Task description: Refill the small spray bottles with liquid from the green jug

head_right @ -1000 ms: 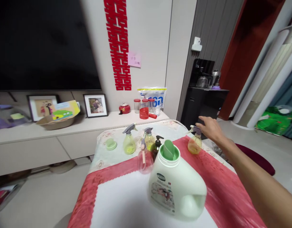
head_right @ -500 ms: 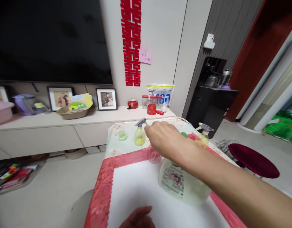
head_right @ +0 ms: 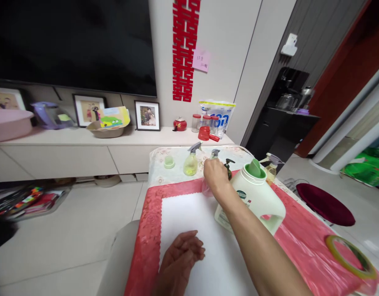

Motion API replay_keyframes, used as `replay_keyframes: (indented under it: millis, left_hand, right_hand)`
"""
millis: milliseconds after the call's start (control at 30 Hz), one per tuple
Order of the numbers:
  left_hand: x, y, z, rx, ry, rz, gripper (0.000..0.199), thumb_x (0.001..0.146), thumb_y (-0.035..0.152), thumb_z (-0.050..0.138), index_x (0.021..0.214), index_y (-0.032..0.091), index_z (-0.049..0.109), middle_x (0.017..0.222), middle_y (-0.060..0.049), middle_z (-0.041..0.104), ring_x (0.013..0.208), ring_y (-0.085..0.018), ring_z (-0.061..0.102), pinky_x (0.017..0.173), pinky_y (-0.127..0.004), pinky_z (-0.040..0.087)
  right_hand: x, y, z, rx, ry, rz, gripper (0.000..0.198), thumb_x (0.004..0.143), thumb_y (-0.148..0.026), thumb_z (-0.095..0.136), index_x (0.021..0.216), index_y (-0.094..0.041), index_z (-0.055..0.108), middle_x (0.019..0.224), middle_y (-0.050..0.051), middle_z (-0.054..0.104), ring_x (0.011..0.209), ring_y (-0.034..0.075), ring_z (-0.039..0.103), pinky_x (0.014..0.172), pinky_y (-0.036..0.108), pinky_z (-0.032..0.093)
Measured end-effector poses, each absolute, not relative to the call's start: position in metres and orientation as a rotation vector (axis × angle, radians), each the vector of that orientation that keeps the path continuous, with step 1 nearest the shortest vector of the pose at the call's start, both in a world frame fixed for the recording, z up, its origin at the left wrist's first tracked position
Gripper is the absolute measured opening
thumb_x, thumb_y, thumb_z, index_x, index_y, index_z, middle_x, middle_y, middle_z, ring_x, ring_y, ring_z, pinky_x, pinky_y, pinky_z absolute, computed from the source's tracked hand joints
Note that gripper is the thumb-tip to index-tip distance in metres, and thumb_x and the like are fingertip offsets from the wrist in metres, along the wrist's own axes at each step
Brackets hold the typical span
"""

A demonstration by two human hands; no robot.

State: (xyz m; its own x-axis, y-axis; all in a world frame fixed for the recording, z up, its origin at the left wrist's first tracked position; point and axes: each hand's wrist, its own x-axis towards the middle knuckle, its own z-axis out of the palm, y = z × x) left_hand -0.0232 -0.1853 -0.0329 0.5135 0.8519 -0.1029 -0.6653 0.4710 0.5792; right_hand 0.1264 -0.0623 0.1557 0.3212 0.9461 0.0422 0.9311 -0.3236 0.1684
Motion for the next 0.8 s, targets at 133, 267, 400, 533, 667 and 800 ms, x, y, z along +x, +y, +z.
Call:
replay_keyframes:
  millis: [133,267,400,533,667,800]
  left_hand:
    - [-0.022,-0.192,-0.029,0.830,0.777,1.251,0.040,0.079,0.033,0.078,0.116,0.022,0.067,0.111,-0.009,0.072,0.098,-0.023,0.068,0.093,-0.039,0.054]
    - [-0.026,-0.197,-0.027,1.310,1.199,1.457,0.068,0.077,0.027,0.075,0.139,0.025,0.047,0.141,-0.014,0.054,0.126,-0.033,0.056,0.108,-0.053,0.047]
    - [-0.031,-0.197,-0.019,1.703,1.430,1.467,0.097,0.068,0.023,0.083,0.150,0.023,0.030,0.150,-0.017,0.043,0.141,-0.040,0.043,0.115,-0.060,0.039]
    - [-0.030,-0.188,-0.012,1.823,1.482,1.443,0.099,0.065,0.020,0.083,0.149,0.021,0.032,0.144,-0.017,0.050,0.134,-0.040,0.050,0.109,-0.062,0.044]
    - [-0.028,-0.184,-0.012,1.747,1.379,1.491,0.086,0.064,0.014,0.076,0.142,0.021,0.041,0.131,-0.015,0.058,0.122,-0.035,0.058,0.104,-0.057,0.050]
    - [-0.025,-0.188,-0.016,1.536,1.241,1.418,0.084,0.063,0.015,0.074,0.140,0.022,0.043,0.131,-0.014,0.058,0.119,-0.034,0.061,0.099,-0.053,0.055]
  right_hand:
    - [0.125,-0.085,0.164,2.486,1.972,0.229,0.026,0.103,-0.027,0.048,0.116,-0.013,0.065,0.105,0.010,0.065,0.093,0.020,0.064,0.083,0.035,0.053]
    - [0.119,-0.129,0.163,2.435,2.302,0.171,0.034,0.102,-0.021,0.040,0.125,-0.024,0.065,0.095,0.002,0.069,0.089,0.015,0.066,0.081,0.027,0.048]
    - [0.110,-0.174,0.150,2.316,2.892,0.085,0.034,0.103,-0.024,0.043,0.131,-0.024,0.063,0.099,0.002,0.071,0.086,0.015,0.067,0.071,0.026,0.049]
    - [0.106,-0.203,0.146,2.215,3.152,0.023,0.033,0.102,-0.023,0.050,0.134,-0.025,0.061,0.090,0.001,0.070,0.078,0.013,0.065,0.068,0.027,0.050]
    - [0.120,-0.213,0.134,2.363,3.113,-0.508,0.037,0.101,-0.033,0.055,0.138,-0.032,0.060,0.087,0.001,0.068,0.079,0.015,0.065,0.072,0.028,0.052]
    - [0.133,-0.207,0.095,2.542,2.844,-1.942,0.038,0.102,-0.049,0.051,0.129,-0.028,0.067,0.114,0.008,0.069,0.097,0.020,0.070,0.086,0.035,0.058]
